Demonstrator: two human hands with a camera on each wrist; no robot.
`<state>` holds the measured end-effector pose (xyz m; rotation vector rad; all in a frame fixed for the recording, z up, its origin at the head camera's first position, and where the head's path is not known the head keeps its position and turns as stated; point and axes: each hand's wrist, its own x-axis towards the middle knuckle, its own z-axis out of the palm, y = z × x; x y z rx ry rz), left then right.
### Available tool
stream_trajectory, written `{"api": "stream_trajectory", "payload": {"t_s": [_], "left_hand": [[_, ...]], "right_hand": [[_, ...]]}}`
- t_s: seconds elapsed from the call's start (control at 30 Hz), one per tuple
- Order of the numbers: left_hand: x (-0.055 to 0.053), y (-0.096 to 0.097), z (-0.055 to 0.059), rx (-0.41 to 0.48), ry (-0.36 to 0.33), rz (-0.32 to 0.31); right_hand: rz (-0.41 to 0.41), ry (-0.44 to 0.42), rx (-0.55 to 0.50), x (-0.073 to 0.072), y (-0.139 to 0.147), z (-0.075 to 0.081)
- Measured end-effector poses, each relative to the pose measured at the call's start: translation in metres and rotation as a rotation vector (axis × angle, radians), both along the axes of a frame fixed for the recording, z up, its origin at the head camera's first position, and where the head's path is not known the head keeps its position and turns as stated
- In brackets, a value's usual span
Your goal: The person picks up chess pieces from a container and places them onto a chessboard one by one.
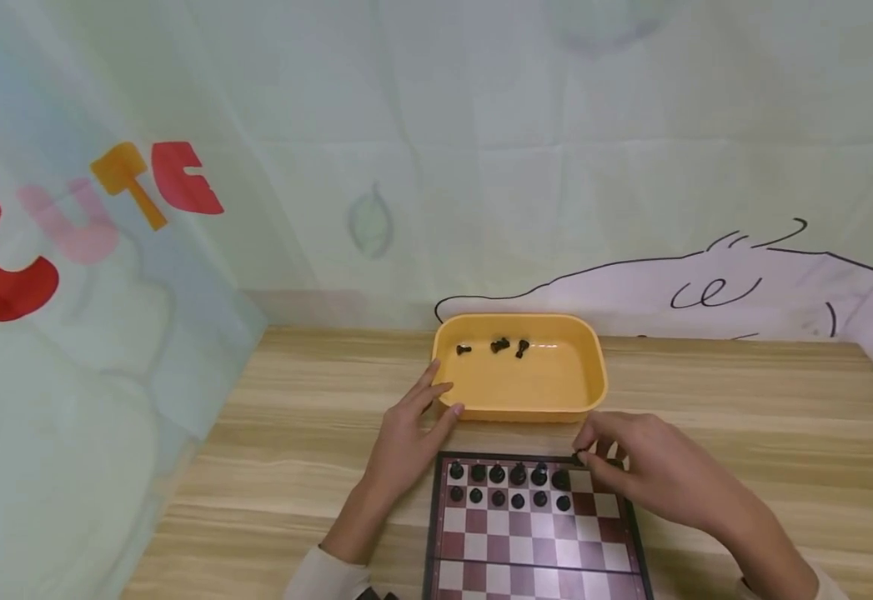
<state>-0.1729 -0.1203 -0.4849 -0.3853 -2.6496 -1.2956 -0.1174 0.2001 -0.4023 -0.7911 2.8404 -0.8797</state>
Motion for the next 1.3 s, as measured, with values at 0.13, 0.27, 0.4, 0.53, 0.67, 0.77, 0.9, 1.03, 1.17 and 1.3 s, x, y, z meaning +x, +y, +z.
{"api": "stream_trajectory", "payload": {"t_s": [0.13, 0.27, 0.4, 0.53, 0.67, 0.77, 0.9, 1.03, 1.17, 1.3], "left_hand": [[-0.001, 0.001, 0.0, 0.001, -0.001, 0.001], [-0.001, 0.001, 0.001, 0.004, -0.001, -0.002], [-0.001, 0.002, 0.001, -0.001, -0.001, -0.002], [-0.002, 0.002, 0.0, 0.0, 0.005, -0.008], [-0.002, 0.002, -0.001, -0.002, 0.001, -0.005], [-0.001, 0.001, 0.0, -0.005, -0.002, -0.003], [-0.001, 0.0, 0.001, 0.002, 0.005, -0.003], [-0.002, 0.001, 0.0, 0.001, 0.003, -0.006], [-0.002, 0.001, -0.001, 0.003, -0.005, -0.011], [-0.002, 0.0, 0.0, 0.005, 0.002, -0.012]], "right_hand": [[0.005, -0.011, 0.003, 0.001, 0.001, 0.001], [0.024, 0.006, 0.015, 0.005, 0.001, 0.001], [0.048, 0.021, 0.021, 0.006, 0.002, -0.001], [0.06, -0.018, 0.034, 0.007, 0.003, -0.002], [0.084, -0.064, 0.04, 0.006, 0.003, -0.005], [0.11, -0.092, 0.032, 0.006, 0.003, -0.008], [0.14, -0.129, 0.04, 0.004, 0.003, -0.01], [0.146, -0.156, 0.055, 0.003, 0.004, -0.012], [0.145, -0.171, 0.061, 0.003, 0.004, -0.013], [0.154, -0.154, 0.085, 0.003, 0.003, -0.015]]}}
